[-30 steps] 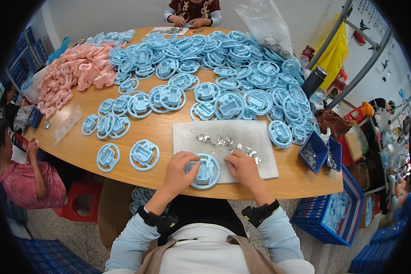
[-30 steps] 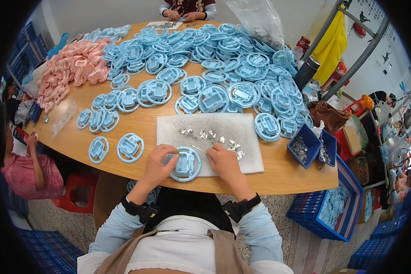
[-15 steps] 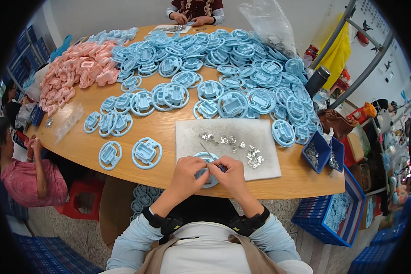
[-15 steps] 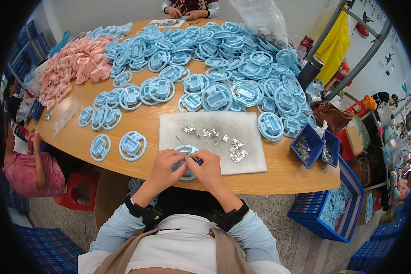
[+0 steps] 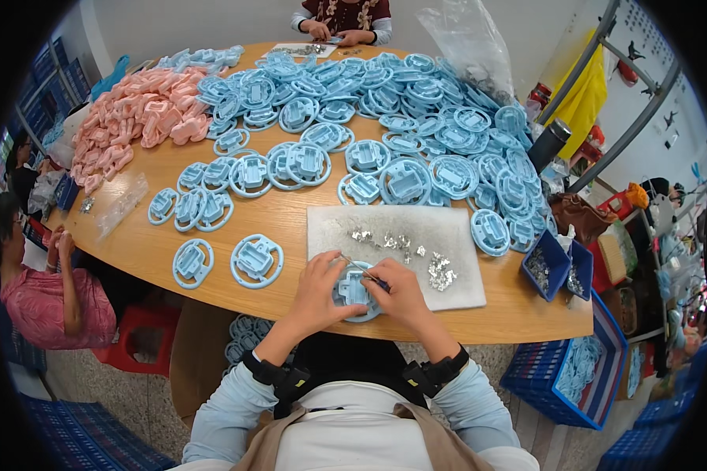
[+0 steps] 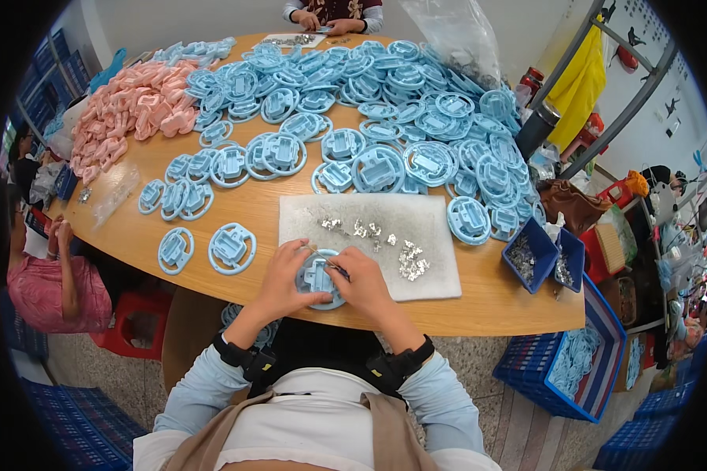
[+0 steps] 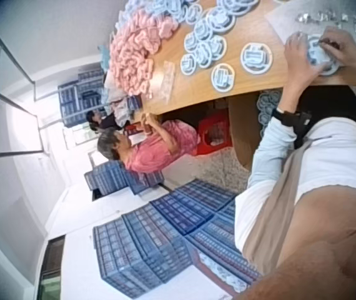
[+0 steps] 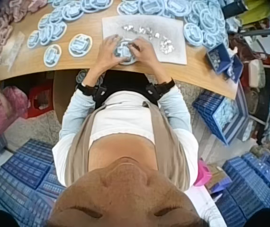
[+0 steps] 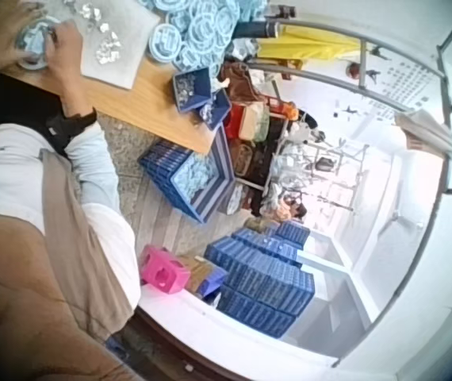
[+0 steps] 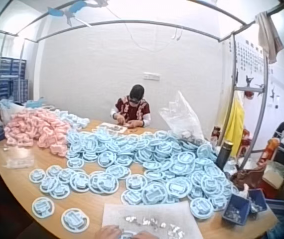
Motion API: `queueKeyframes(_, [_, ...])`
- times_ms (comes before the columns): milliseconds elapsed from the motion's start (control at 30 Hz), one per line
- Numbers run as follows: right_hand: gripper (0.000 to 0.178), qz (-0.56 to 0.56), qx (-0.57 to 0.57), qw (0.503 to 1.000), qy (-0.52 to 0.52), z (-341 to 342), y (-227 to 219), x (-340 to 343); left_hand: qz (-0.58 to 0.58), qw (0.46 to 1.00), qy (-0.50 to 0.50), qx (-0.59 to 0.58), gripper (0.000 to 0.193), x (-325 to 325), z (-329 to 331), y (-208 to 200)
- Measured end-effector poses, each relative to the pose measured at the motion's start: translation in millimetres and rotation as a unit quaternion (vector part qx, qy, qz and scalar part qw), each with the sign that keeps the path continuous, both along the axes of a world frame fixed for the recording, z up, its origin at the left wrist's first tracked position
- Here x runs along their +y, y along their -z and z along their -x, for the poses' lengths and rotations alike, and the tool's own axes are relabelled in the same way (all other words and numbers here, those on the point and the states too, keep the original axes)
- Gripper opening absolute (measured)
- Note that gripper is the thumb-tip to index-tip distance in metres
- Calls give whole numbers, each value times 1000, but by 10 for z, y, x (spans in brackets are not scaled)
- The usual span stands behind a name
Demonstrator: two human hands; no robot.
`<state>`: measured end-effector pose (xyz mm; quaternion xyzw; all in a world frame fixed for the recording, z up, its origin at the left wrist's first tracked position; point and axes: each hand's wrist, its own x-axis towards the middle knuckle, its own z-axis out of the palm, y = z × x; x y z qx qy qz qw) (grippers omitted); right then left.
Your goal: Manually assembling plastic components by inserting metal clips into plastic housings.
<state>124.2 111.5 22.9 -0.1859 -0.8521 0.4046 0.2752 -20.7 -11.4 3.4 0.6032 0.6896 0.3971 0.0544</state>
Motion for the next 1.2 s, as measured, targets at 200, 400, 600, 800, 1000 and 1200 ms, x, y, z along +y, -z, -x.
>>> queueKeyframes(200, [8,-145,-52,988,27,98,87,-42,55,998,4,34,76,4,-23,28])
queueKeyframes(400, [5,-235,-119,963,52,148,124,-141,31,999,0,30,74,9,-36,59])
queueKeyframes(600, [2,-267,-136,953,51,162,53,-175,30,999,-2,27,72,4,-34,45])
queueKeyframes(800, [5,-282,-139,948,40,145,35,-149,28,999,-4,27,72,-4,-40,46])
queueKeyframes(1000, [8,-271,-159,949,42,153,100,-170,28,999,-5,32,73,8,-41,73])
queueKeyframes(1200, [21,-86,-76,991,70,43,38,-120,26,999,-3,29,76,5,-36,72])
